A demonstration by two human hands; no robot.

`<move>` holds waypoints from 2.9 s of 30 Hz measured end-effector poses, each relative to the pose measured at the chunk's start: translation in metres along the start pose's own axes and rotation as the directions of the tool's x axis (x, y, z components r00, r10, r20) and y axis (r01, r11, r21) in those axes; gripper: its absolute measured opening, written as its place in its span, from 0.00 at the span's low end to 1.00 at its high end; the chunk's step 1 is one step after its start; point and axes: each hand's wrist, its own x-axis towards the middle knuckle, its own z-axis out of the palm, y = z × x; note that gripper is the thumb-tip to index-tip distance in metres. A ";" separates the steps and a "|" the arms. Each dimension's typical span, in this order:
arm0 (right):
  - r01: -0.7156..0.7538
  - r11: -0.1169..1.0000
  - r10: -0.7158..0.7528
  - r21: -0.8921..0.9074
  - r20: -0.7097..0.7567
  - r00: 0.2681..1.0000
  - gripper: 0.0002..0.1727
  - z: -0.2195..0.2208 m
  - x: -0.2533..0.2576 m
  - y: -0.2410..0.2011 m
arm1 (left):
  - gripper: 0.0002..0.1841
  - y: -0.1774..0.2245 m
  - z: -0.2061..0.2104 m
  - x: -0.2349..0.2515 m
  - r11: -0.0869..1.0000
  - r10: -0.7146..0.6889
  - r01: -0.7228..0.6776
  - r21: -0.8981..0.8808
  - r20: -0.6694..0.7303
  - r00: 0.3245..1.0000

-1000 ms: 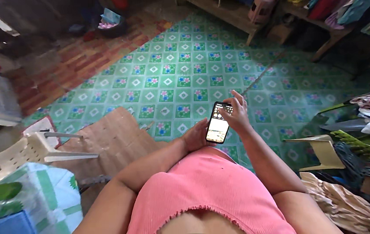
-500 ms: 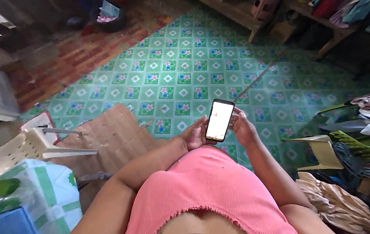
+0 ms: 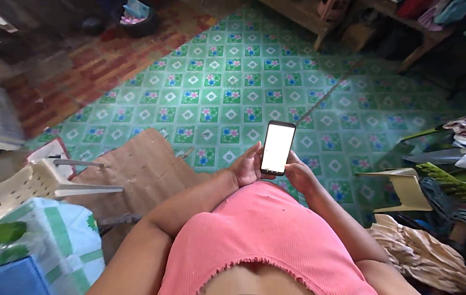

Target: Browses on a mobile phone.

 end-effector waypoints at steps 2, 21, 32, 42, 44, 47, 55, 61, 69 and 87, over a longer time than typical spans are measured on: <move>-0.013 1.000 0.013 0.023 0.014 1.000 0.41 0.001 -0.001 0.005 | 0.38 0.000 -0.001 0.000 1.000 -0.003 0.003 0.000 -0.002 1.000; -0.001 0.998 -0.003 0.058 0.065 0.998 0.53 0.012 -0.003 0.012 | 0.38 -0.002 -0.005 -0.006 1.000 0.001 0.000 -0.014 0.028 1.000; -0.012 0.994 0.010 0.110 0.025 1.000 0.46 0.013 -0.002 0.007 | 0.37 0.002 -0.003 -0.005 1.000 0.010 -0.009 -0.013 0.042 0.999; 0.003 0.995 -0.007 0.096 0.036 0.999 0.48 0.013 0.005 -0.002 | 0.34 0.004 -0.004 -0.003 0.997 0.076 -0.076 -0.002 0.047 0.996; -0.009 0.995 0.008 0.104 0.015 1.000 0.45 0.014 0.006 -0.002 | 0.35 0.004 -0.006 -0.003 0.997 0.078 -0.078 -0.010 0.050 0.996; -0.027 0.995 0.029 0.100 -0.013 1.000 0.42 0.016 0.005 -0.004 | 0.36 0.003 -0.007 -0.003 0.997 0.074 -0.074 -0.010 0.057 0.996; -0.040 0.994 0.045 0.099 -0.045 0.998 0.41 0.018 0.006 -0.005 | 0.34 0.003 -0.005 -0.004 0.996 0.085 -0.085 -0.002 0.033 0.996; -0.056 0.995 0.064 0.081 -0.092 0.994 0.31 0.022 0.008 -0.007 | 0.34 0.003 -0.005 -0.004 0.996 0.085 -0.084 -0.003 0.023 0.996; 0.005 0.993 -0.008 0.120 0.024 1.000 0.43 0.012 0.007 0.001 | 0.34 0.002 -0.003 -0.005 0.996 0.091 -0.091 0.003 0.018 0.996; 0.035 0.998 -0.038 0.060 0.058 0.998 0.50 0.012 0.003 0.005 | 0.36 -0.001 -0.008 -0.004 0.995 0.097 -0.098 -0.002 0.060 0.993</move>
